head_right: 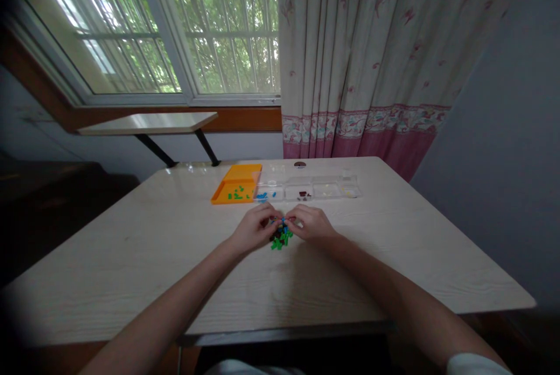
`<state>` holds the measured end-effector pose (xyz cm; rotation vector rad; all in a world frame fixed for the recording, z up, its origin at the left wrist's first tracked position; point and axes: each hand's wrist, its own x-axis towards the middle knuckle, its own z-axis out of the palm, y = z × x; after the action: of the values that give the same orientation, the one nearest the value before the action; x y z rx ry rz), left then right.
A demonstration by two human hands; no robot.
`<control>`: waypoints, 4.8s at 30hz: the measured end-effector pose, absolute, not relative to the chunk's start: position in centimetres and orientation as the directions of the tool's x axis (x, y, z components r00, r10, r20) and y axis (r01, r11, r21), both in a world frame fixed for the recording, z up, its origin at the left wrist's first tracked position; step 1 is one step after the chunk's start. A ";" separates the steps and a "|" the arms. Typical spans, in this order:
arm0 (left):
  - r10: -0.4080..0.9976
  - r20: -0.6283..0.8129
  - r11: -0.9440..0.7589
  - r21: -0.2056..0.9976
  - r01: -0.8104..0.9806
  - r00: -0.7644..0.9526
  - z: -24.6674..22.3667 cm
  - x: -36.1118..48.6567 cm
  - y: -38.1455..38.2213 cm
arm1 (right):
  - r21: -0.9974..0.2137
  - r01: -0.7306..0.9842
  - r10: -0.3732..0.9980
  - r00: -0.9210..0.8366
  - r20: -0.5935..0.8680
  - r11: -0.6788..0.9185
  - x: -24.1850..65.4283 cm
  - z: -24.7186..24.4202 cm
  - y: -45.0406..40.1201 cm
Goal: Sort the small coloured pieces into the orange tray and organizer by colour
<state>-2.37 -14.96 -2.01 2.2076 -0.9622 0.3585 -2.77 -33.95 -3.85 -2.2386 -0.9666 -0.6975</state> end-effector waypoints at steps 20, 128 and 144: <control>-0.132 0.810 -0.524 0.432 -0.734 0.571 1.1 -2.4 -13.2 | -0.311 0.677 0.478 0.709 0.518 -0.667 -2.1 -3.7 -34.9; -0.292 0.635 -0.534 0.512 -0.673 0.715 -0.5 -1.7 -13.5 | -0.732 0.436 0.412 0.882 0.231 -0.524 -1.8 -3.5 -35.0; -0.196 0.792 -0.517 0.417 -0.748 0.578 1.6 -2.8 -12.9 | -0.390 0.695 0.680 0.705 0.201 -0.605 -2.2 -2.8 -35.6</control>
<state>-2.81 -12.89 1.63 2.0231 -0.7518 0.8923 -2.19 -35.59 -2.80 -2.4709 -1.0589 -0.0445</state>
